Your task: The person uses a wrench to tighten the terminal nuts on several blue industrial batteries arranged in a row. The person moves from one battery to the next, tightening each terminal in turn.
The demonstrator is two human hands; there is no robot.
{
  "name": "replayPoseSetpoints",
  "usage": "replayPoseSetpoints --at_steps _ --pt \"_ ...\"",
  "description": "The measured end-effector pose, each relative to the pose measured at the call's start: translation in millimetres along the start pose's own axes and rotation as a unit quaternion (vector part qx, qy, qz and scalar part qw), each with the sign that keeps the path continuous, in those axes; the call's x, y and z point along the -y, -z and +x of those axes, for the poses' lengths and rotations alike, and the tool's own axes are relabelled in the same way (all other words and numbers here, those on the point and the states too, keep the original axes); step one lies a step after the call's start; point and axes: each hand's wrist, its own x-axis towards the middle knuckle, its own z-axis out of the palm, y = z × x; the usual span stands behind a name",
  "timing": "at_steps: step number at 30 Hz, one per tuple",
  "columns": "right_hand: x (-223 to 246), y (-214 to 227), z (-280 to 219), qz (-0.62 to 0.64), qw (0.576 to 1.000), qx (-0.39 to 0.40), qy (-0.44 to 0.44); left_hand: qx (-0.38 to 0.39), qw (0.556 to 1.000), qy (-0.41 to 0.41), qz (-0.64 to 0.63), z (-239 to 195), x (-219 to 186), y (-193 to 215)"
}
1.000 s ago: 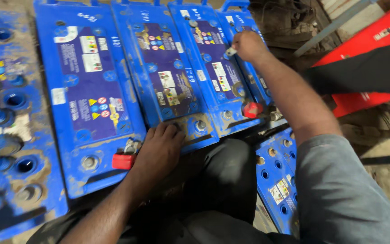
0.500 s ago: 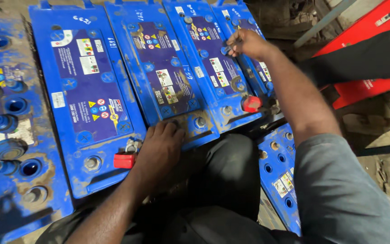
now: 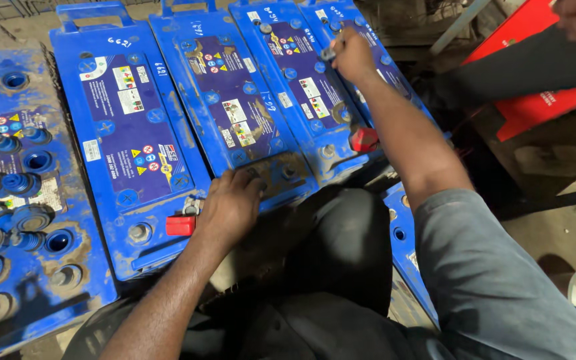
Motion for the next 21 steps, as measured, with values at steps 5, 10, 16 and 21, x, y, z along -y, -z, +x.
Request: replayPoseSetpoints --at_steps 5,10,16,21 --pt "40.5 15.5 -27.0 0.181 0.981 -0.071 -0.013 -0.001 1.000 -0.003 -0.014 -0.7 -1.2 3.1" --pt "72.7 5.6 -69.7 0.183 0.982 -0.053 0.016 0.004 1.000 0.001 -0.024 -0.3 -3.7 8.5" --pt "125.4 -18.7 -128.4 -0.005 0.986 -0.054 0.155 0.039 0.999 0.020 -0.012 1.6 -9.2 13.4" --pt "184.6 -18.6 -188.4 0.008 0.977 0.005 0.211 0.038 0.999 0.013 0.004 1.0 -11.3 13.5"
